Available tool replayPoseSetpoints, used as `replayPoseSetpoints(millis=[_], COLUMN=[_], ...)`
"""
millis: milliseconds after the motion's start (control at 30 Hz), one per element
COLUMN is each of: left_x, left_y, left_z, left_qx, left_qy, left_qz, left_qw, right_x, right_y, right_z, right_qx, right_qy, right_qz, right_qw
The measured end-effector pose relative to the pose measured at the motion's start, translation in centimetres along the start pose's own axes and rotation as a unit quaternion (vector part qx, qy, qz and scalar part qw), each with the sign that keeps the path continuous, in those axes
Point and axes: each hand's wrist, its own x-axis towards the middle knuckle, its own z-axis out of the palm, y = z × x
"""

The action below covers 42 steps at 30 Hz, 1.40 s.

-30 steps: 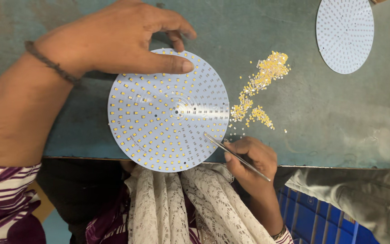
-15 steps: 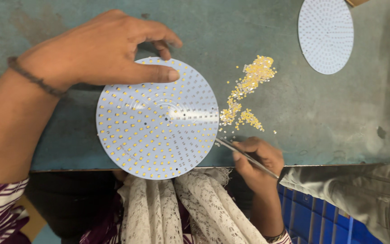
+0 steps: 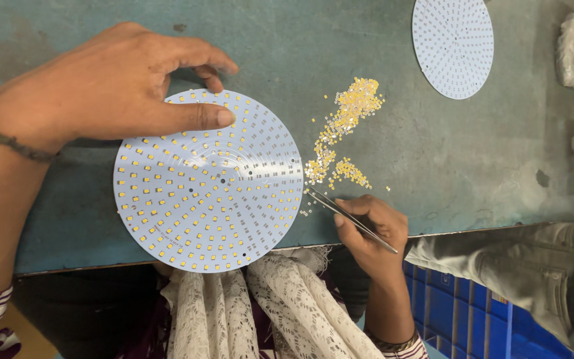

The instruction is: The person holds a circular LED circuit board steady with one hand and uses tweezers to pick small yellow SMD LED components one at a time from a pile on the workbench, placing them onto the board's pads. They rotate the board as they fill positions and continue placing components throughout the clip.

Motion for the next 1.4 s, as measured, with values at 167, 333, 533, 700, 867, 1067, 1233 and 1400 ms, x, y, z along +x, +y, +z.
replayPoseSetpoints(millis=[167, 333, 533, 700, 867, 1067, 1233, 1400], left_x=[0.0, 0.1, 0.1, 0.0, 0.2, 0.3, 0.3, 0.3], left_y=[0.1, 0.2, 0.1, -0.3, -0.5, -0.8, -0.8, -0.7], left_z=[0.0, 0.0, 0.1, 0.1, 0.2, 0.2, 0.3, 0.3], left_qx=[0.005, 0.006, 0.003, -0.011, -0.019, -0.019, -0.029, -0.029], left_qy=[0.002, 0.002, 0.002, 0.009, 0.026, 0.042, 0.043, 0.042], left_qz=[-0.005, -0.006, -0.005, 0.026, 0.056, 0.075, 0.072, 0.071], left_qw=[1.0, 1.0, 1.0, 1.0, 0.998, 0.996, 0.996, 0.996], right_x=[0.0, 0.0, -0.1, 1.1, 4.5, 5.3, 5.3, 4.7], right_y=[-0.1, 0.2, 0.1, -0.3, 0.1, -1.0, -1.2, -0.3], right_z=[0.1, 0.0, -0.2, -0.2, 0.3, 1.3, 1.4, 0.9], right_qx=[-0.011, -0.001, 0.009, 0.041, 0.084, 0.064, 0.047, 0.062], right_qy=[0.017, 0.013, 0.005, -0.055, -0.156, -0.17, -0.17, -0.168], right_qz=[0.0, -0.002, -0.003, -0.01, -0.081, -0.11, -0.115, -0.116], right_qw=[1.0, 1.0, 1.0, 0.998, 0.981, 0.977, 0.978, 0.977])
